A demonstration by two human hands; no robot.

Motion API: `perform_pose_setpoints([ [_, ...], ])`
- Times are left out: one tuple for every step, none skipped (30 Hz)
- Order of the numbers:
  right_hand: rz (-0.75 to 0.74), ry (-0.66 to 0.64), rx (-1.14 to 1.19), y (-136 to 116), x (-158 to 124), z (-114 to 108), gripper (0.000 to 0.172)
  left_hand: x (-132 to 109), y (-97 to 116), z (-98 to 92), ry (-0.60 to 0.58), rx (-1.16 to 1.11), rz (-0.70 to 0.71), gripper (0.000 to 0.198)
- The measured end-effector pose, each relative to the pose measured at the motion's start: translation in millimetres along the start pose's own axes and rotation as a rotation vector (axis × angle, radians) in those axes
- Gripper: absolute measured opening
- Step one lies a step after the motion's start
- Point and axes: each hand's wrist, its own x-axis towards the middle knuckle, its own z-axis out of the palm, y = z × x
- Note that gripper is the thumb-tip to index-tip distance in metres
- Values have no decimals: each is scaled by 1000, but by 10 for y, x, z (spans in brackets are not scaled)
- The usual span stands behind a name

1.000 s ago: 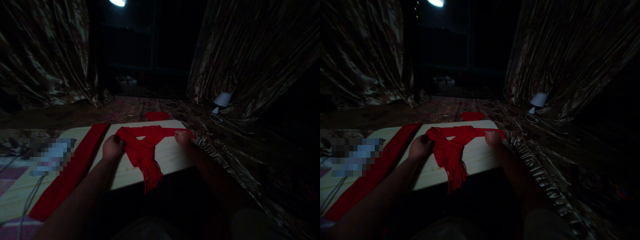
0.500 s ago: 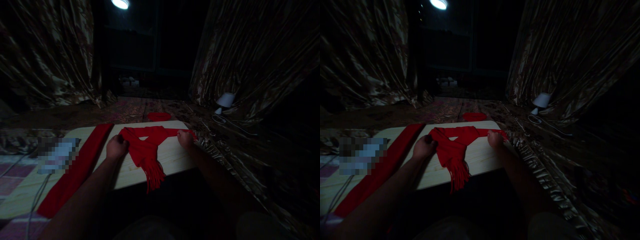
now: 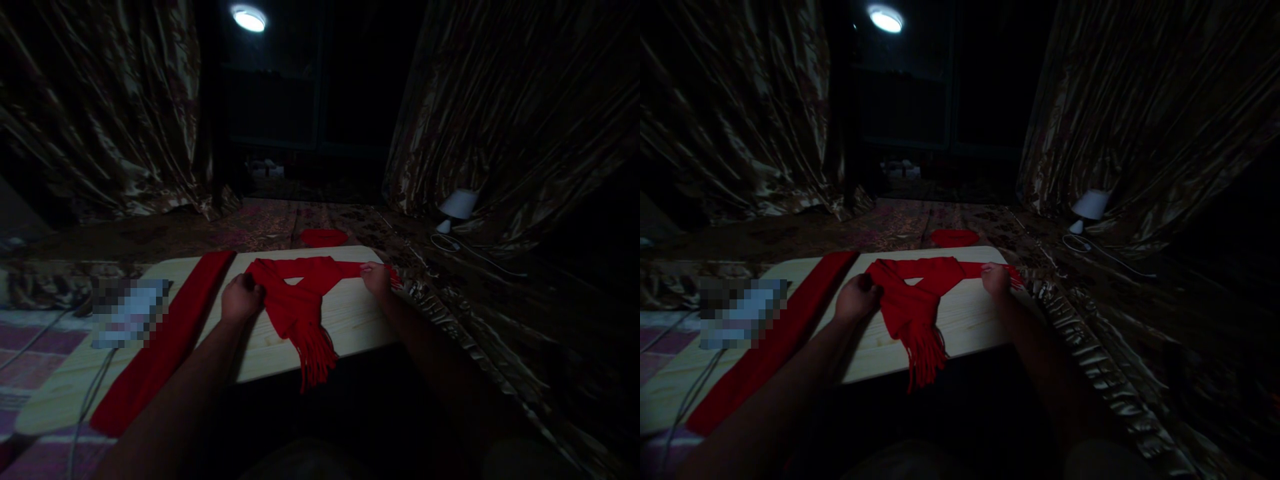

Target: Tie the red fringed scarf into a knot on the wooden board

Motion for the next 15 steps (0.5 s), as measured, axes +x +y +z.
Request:
perform_pose_setpoints([
  [0,-17,20,17,15,11,29,-2,1,-1,-1,2,1,42],
  [-1,-36,29,35,27,19,30,-4,1,-2,-2,5,2,41],
  [-2,-56,29,54,34,26,31,-4,2,-2,-5,6,2,41],
  [-5,-72,22,70,36,29,32,-4,2,-3,-7,6,0,41],
  [-10,-78,9,82,34,29,33,-2,3,-3,-9,5,-1,41],
  [-15,-76,-11,88,27,27,34,0,3,-2,-10,3,-1,41],
  [-22,-66,-37,89,17,21,35,3,2,-2,-12,2,0,41],
  [-32,-56,-65,85,5,13,36,7,1,-1,-12,3,1,42],
  [-44,-49,-95,75,-8,4,36,10,0,1,-12,6,1,42],
  [-57,-47,-125,63,-21,-6,36,12,-2,2,-12,10,1,42],
  [-69,-51,-154,48,-33,-16,36,14,-3,3,-12,13,1,43],
  [-84,-60,-179,32,-44,-26,36,15,-4,3,-12,15,1,43],
  [-97,-71,-200,17,-54,-36,35,15,-4,3,-14,16,0,44],
  [-105,-79,-222,2,-62,-46,34,13,-3,2,-15,16,-2,44],
  [-108,-83,-243,-12,-69,-57,32,11,-1,0,-15,15,-5,44],
])
